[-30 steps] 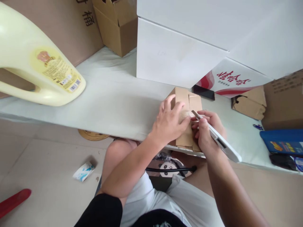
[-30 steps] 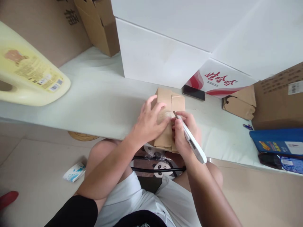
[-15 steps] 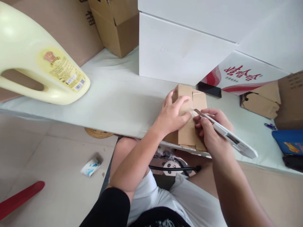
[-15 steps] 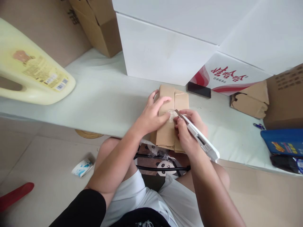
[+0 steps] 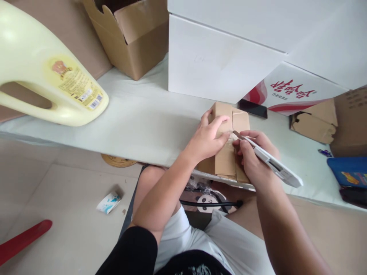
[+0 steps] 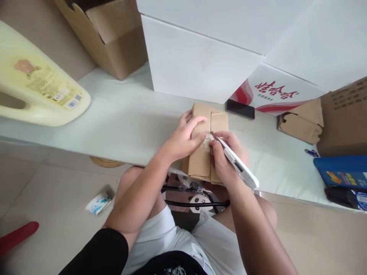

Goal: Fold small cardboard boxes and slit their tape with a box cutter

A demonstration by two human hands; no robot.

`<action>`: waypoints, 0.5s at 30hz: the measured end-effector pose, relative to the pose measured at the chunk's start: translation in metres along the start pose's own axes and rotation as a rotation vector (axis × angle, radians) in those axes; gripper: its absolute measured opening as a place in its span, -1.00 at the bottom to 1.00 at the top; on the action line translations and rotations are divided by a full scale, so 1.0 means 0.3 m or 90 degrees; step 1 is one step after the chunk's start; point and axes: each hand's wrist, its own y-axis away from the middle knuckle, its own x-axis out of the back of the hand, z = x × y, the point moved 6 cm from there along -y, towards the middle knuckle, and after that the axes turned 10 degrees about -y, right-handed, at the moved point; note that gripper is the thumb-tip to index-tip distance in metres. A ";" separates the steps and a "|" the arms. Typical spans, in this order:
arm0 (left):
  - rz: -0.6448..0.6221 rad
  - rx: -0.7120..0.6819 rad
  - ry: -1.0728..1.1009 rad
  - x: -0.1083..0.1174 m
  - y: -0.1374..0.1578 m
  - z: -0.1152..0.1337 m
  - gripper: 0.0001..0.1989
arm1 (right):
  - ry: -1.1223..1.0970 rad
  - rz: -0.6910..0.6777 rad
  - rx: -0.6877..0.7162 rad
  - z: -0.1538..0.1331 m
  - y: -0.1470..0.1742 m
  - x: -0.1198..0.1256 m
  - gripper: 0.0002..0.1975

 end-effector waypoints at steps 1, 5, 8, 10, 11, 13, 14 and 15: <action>-0.002 0.000 0.000 0.000 0.000 0.000 -0.61 | 0.009 0.002 -0.006 -0.002 -0.002 0.000 -0.69; 0.002 -0.008 0.002 -0.002 0.002 -0.003 -0.60 | 0.015 0.003 -0.013 -0.002 -0.002 0.002 -0.74; 0.011 -0.010 0.003 -0.001 0.003 -0.006 -0.61 | -0.031 -0.005 -0.013 0.009 0.004 0.005 -0.80; 0.011 -0.007 0.001 -0.001 0.003 -0.007 -0.60 | -0.059 -0.006 -0.017 0.018 0.007 0.008 -0.80; 0.009 -0.005 0.001 -0.001 0.004 -0.007 -0.60 | -0.062 -0.002 -0.016 0.020 0.008 0.009 -0.80; 0.008 -0.003 0.000 0.000 0.004 -0.006 -0.59 | -0.051 0.007 -0.008 0.018 0.008 0.011 -0.78; 0.009 -0.004 -0.001 0.001 0.004 -0.006 -0.59 | -0.041 0.009 -0.001 0.013 0.007 0.011 -0.77; 0.010 -0.005 -0.002 0.001 0.005 -0.005 -0.59 | -0.032 0.009 0.007 0.008 0.005 0.010 -0.77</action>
